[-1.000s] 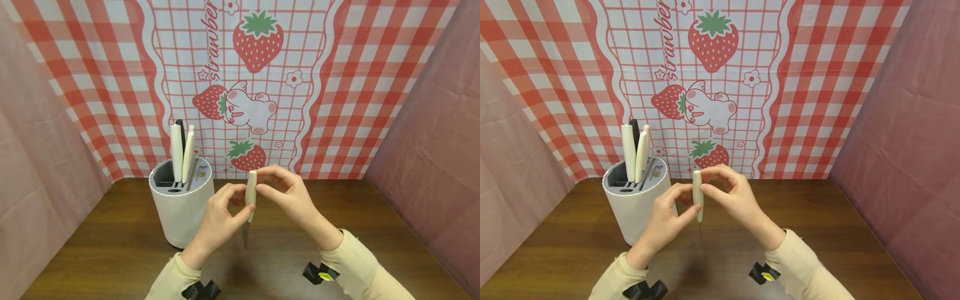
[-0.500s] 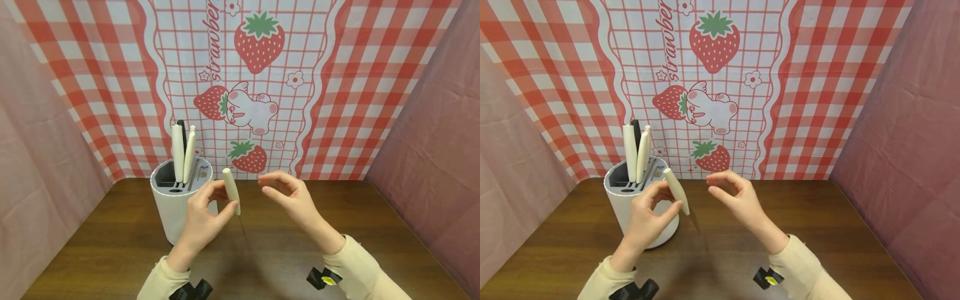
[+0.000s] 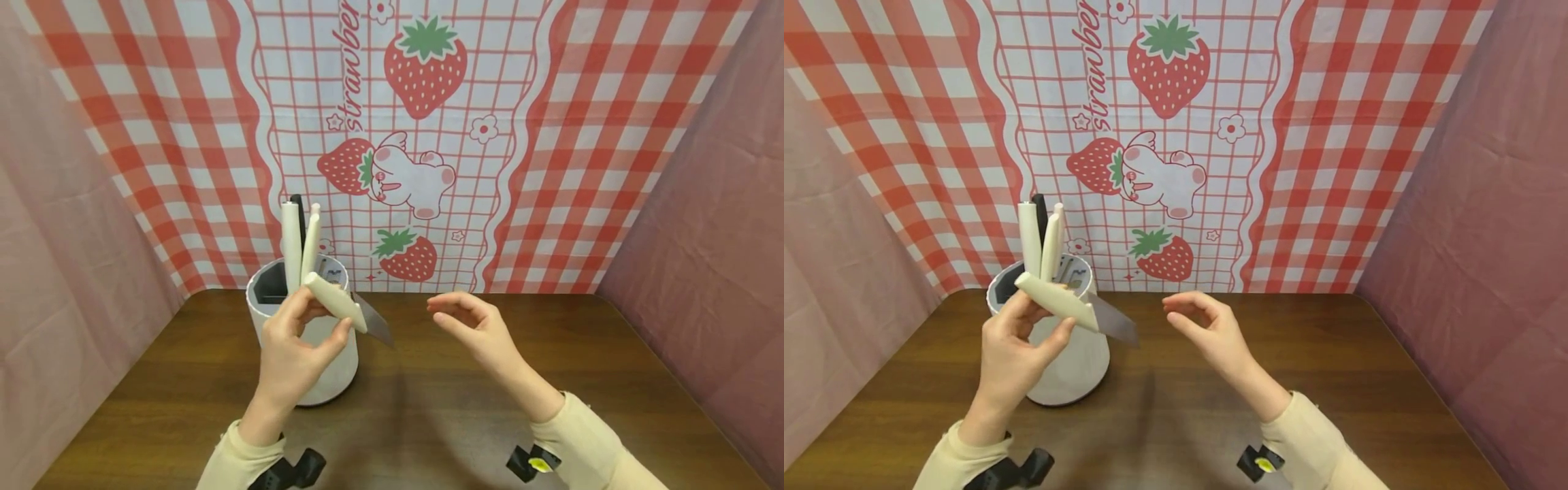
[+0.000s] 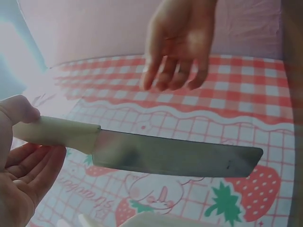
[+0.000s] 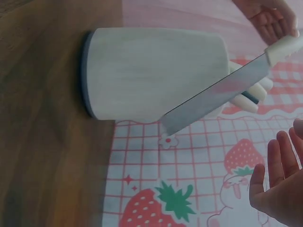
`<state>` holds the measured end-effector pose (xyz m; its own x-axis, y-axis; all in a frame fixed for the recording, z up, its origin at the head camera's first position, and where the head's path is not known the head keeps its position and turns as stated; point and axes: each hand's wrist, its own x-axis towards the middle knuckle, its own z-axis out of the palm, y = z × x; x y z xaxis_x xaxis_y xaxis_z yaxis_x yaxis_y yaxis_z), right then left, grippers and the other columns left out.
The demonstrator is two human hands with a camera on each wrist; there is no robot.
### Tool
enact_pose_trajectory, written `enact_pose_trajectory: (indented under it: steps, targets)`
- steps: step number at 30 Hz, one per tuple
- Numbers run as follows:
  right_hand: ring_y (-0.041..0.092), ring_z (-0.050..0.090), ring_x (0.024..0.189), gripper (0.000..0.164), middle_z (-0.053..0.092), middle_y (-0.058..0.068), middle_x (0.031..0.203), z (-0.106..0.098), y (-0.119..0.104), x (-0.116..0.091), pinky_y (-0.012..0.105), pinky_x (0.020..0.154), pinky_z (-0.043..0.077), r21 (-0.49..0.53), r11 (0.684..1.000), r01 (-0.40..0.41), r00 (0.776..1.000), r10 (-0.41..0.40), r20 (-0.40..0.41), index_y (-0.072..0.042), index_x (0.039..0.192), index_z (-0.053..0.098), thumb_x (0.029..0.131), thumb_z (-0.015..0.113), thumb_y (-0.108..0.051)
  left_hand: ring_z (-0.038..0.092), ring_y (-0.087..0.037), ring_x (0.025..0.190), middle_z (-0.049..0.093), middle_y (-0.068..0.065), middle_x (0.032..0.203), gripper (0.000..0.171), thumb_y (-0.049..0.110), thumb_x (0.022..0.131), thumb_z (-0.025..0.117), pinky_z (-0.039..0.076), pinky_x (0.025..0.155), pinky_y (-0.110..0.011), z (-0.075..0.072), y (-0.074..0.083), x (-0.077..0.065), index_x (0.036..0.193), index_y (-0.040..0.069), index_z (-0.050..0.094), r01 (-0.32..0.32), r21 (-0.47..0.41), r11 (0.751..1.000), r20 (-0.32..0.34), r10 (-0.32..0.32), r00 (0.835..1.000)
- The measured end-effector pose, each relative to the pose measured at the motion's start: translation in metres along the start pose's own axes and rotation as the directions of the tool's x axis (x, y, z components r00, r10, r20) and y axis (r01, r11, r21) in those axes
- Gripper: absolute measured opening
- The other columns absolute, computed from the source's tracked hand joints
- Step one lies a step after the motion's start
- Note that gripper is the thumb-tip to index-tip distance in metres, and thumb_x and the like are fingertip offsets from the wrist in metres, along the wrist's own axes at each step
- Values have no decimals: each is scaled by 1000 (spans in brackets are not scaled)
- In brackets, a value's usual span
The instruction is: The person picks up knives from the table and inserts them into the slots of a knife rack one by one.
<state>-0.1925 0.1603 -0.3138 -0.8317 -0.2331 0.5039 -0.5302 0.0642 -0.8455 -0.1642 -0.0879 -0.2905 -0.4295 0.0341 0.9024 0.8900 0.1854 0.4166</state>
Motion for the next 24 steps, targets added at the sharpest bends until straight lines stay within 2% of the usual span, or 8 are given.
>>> enact_pose_trajectory:
  steps: [3, 6, 11, 16, 24]
  targets:
    - [9, 62, 91, 22, 65, 6, 98, -1, 6, -1, 23, 81, 50, -6, 1000, -15, 1000, 15, -12, 7, 105, 59, 85, 60, -3, 62, -9, 84, 63, -18, 98, 38, -13, 65, 68, 52, 75, -20, -6, 2, 3, 101, -5, 61, -26, 0, 1000, -28, 26, 999]
    - [8, 62, 91, 23, 66, 2, 97, -1, 12, -2, 22, 80, 50, -10, 999, -35, 999, 35, -9, 7, 105, 59, 86, 59, -4, 62, -9, 86, 63, -19, 97, 39, -14, 64, 67, 52, 76, -20, -10, 4, 6, 101, -7, 61, -52, -3, 999, -56, 52, 997]
    - [8, 62, 92, 24, 66, -2, 95, 0, 21, -2, 21, 81, 50, 16, 998, -63, 998, 63, -3, 8, 107, 57, 87, 58, -4, 61, -11, 87, 63, -15, 95, 36, -12, 64, 68, 51, 76, -19, -17, 7, 11, 99, -10, 60, -78, 12, 997, -90, 79, 993]
    - [10, 62, 93, 29, 66, -6, 94, 5, 26, 4, 22, 83, 50, 74, 993, -96, 995, 98, -18, 12, 110, 53, 87, 58, -5, 61, -12, 87, 63, -17, 94, 34, -11, 65, 67, 52, 76, -21, -21, 13, 16, 98, -13, 60, -85, 15, 996, -117, 86, 989]
    - [10, 62, 94, 30, 66, -2, 96, 21, 42, 8, 24, 86, 48, 213, 967, -142, 988, 153, -36, 14, 112, 49, 87, 56, -2, 63, -16, 89, 64, -10, 98, 33, -1, 71, 70, 52, 78, -23, -26, 22, 22, 95, -20, 57, -128, -23, 992, -198, 121, 973]
